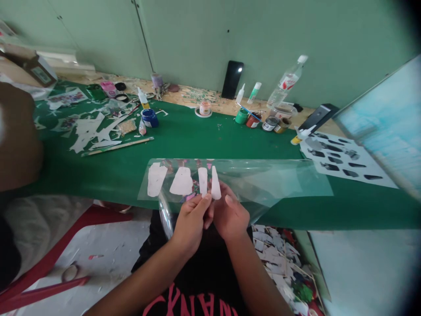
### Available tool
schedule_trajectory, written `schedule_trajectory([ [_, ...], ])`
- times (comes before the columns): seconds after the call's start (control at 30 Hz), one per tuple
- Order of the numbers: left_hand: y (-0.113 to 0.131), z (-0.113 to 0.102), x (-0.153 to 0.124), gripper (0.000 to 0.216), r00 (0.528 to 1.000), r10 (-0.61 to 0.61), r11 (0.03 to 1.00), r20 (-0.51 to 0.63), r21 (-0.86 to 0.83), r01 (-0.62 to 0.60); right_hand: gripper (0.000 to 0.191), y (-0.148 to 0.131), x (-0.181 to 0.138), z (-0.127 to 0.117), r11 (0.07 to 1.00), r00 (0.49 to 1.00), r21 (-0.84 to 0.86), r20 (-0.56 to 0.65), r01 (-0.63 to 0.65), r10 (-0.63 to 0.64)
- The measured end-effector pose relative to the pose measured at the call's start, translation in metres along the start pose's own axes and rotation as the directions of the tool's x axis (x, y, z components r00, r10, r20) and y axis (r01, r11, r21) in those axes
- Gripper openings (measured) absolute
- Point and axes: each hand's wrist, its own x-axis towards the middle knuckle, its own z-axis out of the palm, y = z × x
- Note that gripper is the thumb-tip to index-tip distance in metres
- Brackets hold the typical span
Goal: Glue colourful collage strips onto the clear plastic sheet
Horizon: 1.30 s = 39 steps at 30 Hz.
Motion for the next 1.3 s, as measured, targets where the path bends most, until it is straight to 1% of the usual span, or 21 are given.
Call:
schedule_trajectory([
  [0.3,0.0051,0.0035,-0.0018,0.044,1.000,0.001,1.000,-0.009,-0.018,-0.002,0.041,0.0032,-0.0018,-0.0034,0.999,0.999,-0.008,0.006,0.040,-0.040],
  [0.5,0.0040,0.0037,-0.0015,0.043,1.000,0.005,1.000,-0.008,-0.022,-0.005,0.040,0.0029,-0.0040,-0.0027,0.998,0.999,-0.020,0.000,0.055,-0.055],
  [0.67,0.0038,0.0035,-0.0008,0.042,1.000,0.011,1.000,-0.002,-0.015,-0.011,0.041,0.0015,-0.0059,-0.0022,0.997,0.997,-0.039,-0.024,0.071,-0.072],
  [0.83,0.0045,0.0039,0.0001,0.043,1.000,0.028,0.999,-0.012,-0.044,-0.028,0.041,0.0002,-0.0087,-0.0028,0.994,0.996,-0.079,-0.043,0.073,-0.076],
  [1.17,0.0054,0.0049,0.0011,0.040,0.999,0.002,0.997,-0.040,-0.078,-0.005,0.033,0.0064,-0.0073,-0.0055,0.986,0.996,-0.147,-0.038,0.080,-0.086],
  [1.3,0.0045,0.0042,0.0007,0.039,0.999,-0.002,0.997,-0.047,-0.074,-0.002,0.024,0.0060,-0.0085,-0.0033,0.976,0.990,-0.200,-0.087,0.089,-0.108],
])
